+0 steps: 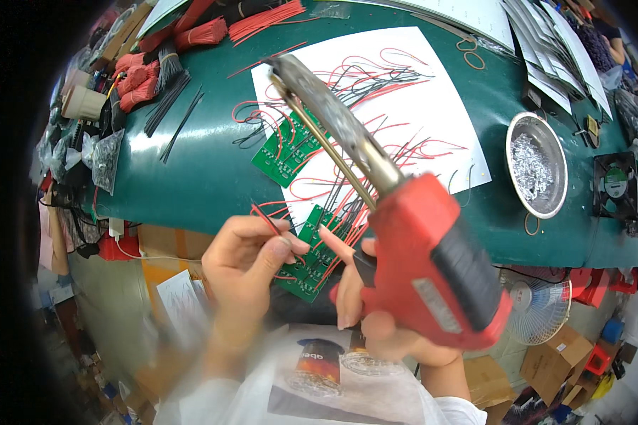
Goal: The person solders wires to an LED panel using a soldering gun, attaches circuit boards by soldering wire ends to them, and moves the assembled panel aside by hand.
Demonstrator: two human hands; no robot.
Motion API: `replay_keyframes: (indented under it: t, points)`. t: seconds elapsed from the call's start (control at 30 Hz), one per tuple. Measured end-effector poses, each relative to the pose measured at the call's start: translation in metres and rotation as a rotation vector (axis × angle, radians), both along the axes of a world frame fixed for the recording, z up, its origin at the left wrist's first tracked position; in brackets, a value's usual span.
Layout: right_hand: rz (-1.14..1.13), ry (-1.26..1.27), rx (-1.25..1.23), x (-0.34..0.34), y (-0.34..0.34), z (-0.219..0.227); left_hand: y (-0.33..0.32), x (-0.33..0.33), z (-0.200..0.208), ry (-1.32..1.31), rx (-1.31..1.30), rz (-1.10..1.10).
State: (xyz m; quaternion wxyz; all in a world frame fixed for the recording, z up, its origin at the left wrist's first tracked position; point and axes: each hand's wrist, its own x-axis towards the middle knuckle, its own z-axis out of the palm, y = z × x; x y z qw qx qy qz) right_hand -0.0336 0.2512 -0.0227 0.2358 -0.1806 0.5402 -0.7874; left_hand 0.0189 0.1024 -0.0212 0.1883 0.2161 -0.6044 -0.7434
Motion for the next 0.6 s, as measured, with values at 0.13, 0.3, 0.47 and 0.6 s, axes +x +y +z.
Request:
replay_keyframes:
  t: [0.13, 0.3, 0.47, 0.6]
  points:
    - [0.151, -0.176, -0.428, -0.024, -0.019, 0.001, -0.007, -0.003, -0.004, 0.230, -0.374, -0.205]
    - [-0.036, -0.128, -0.030, -0.024, -0.018, 0.006, 0.003, -0.015, 0.001, 0.131, -0.174, -0.045]
    - [-0.078, -0.075, 0.078, -0.013, 0.002, -0.005, -0.009, -0.031, -0.012, -0.027, -0.526, -0.003]
    - [-0.117, -0.099, 0.129, -0.012, 0.006, -0.002, -0.009, -0.033, -0.023, -0.109, -0.992, -0.095]
